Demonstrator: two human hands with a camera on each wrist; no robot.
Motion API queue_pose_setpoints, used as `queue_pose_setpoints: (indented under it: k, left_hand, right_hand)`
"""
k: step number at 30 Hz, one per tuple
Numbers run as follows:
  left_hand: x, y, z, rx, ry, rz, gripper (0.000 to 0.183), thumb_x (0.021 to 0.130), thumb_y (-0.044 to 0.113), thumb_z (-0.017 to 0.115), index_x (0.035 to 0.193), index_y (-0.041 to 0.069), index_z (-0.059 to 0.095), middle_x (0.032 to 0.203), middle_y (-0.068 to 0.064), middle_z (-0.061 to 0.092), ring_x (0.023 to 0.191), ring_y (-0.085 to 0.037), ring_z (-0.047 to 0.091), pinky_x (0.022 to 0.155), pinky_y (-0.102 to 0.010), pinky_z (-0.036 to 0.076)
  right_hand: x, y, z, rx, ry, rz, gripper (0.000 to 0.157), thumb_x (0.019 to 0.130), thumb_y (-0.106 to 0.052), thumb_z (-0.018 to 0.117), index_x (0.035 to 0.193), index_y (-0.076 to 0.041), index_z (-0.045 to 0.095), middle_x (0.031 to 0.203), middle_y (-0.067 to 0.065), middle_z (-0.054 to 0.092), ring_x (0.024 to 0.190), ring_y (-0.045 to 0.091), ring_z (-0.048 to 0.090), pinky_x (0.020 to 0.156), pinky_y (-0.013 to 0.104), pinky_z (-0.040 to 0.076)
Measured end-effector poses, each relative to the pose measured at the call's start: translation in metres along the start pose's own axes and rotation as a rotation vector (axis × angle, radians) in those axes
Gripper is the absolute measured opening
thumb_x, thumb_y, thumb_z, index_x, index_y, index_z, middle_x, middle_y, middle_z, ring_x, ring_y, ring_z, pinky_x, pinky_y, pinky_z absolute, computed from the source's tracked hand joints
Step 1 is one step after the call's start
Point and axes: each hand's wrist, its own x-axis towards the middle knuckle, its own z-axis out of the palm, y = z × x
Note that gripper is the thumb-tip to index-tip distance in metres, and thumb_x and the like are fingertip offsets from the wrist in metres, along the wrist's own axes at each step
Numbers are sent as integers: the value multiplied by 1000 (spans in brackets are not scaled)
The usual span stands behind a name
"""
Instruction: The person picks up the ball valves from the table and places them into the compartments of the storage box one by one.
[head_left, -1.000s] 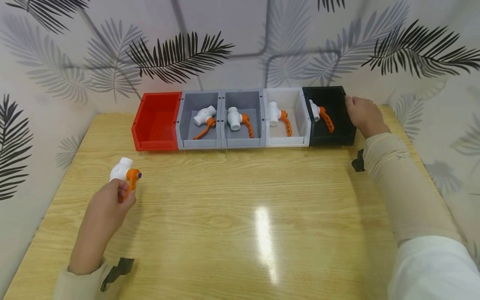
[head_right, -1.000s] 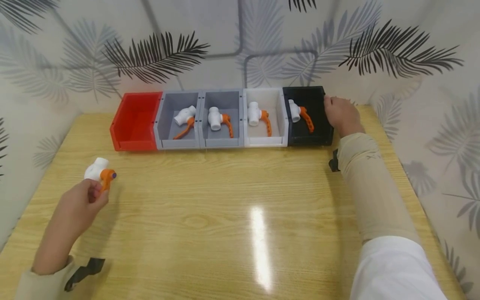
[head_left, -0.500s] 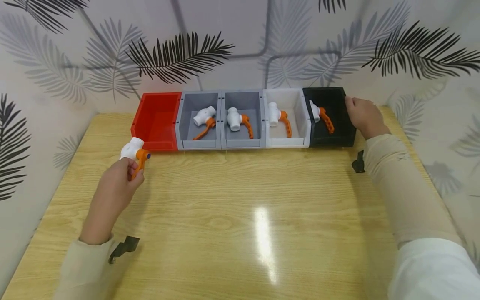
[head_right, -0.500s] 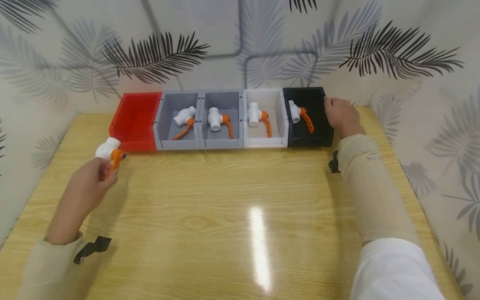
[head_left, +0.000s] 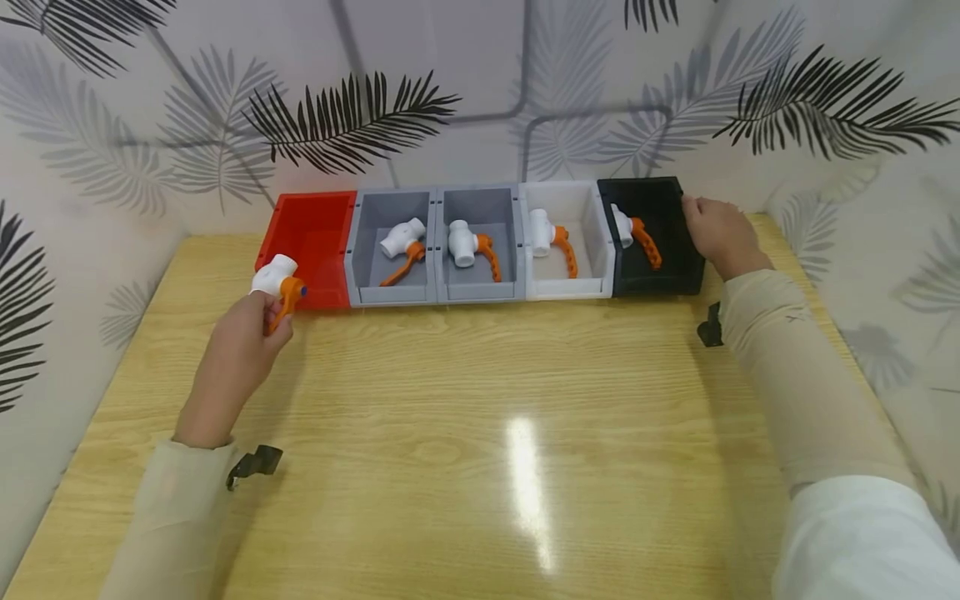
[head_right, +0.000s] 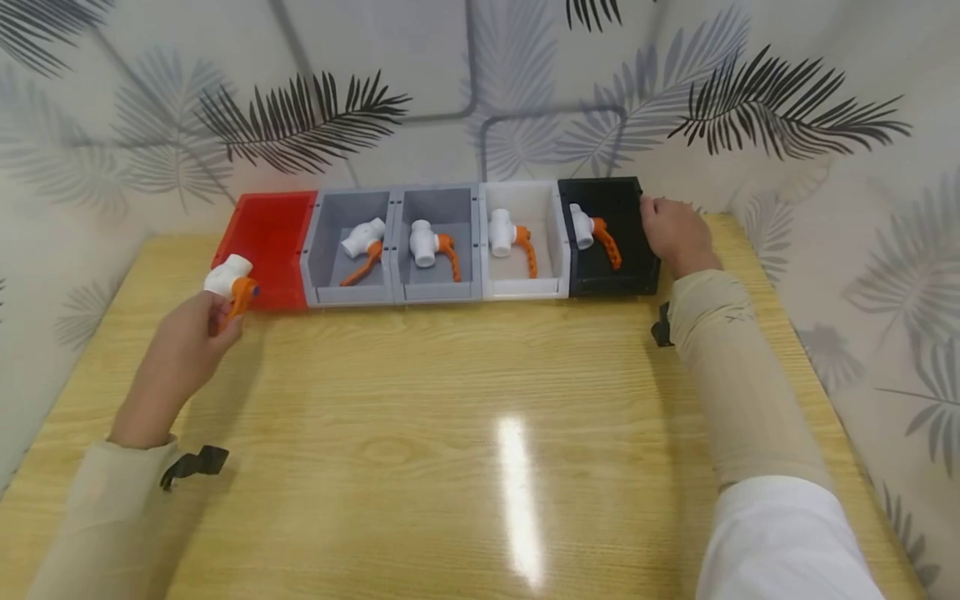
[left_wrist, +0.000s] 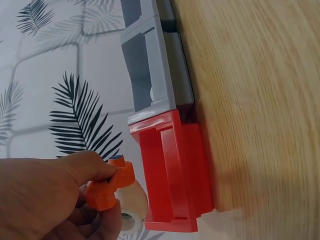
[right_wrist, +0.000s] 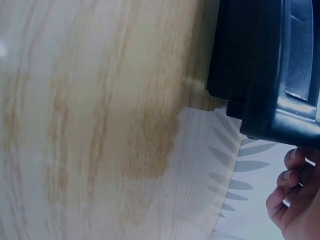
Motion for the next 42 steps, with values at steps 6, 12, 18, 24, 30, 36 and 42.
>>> queue_pose_setpoints:
  k: [6,12,18,24,30,36,42]
  left_hand:
    - [15,1,5,-2,-2,-17,19,89,8,55,98,-6,47,83,-15,46,73,-28,44,61,-37,39]
    - [29,0,11,19,-24,-38,21,89,8,56,101,-6,45,85,-17,46,76,-29,44,64,-38,41]
    - [40,-3,19,34,-39,-46,24,89,9,57,103,-6,45,85,-18,46,76,-30,44,63,-38,41]
    - [52,-7,26,48,-55,-57,25,89,9,57,105,-5,44,87,-18,46,76,-30,45,64,-37,42]
    - [59,-10,32,58,-70,-84,26,90,10,56,106,-5,43,88,-18,46,78,-30,45,65,-37,43]
    - [68,-11,36,80,-56,-51,23,92,10,54,103,-6,43,84,-17,44,77,-30,44,65,-37,42]
    - [78,-13,40,120,-72,-46,26,92,10,54,105,-8,42,89,-21,46,81,-33,46,71,-42,46]
  right_hand:
    - [0,0,0,1,-1,1,77,96,-51,3,141,6,28,141,30,29,125,50,28,102,58,18]
    - [1,0,2,-3,6,6,77,96,-51,3,141,6,29,140,31,30,125,50,29,102,57,19]
    - [0,2,3,-1,17,-4,76,97,-50,3,138,7,33,138,31,34,122,51,32,101,58,22]
    - [-2,2,2,1,16,7,76,97,-50,4,138,7,32,139,30,33,123,50,31,102,57,21]
    - [-2,0,2,7,9,24,77,96,-52,4,138,5,34,142,28,30,125,49,31,100,58,23]
    - [-3,0,0,8,2,36,77,96,-52,3,139,4,34,142,28,30,125,49,31,100,58,23]
    - [-2,0,0,12,17,30,74,96,-52,4,110,6,48,139,28,35,122,50,35,96,59,28]
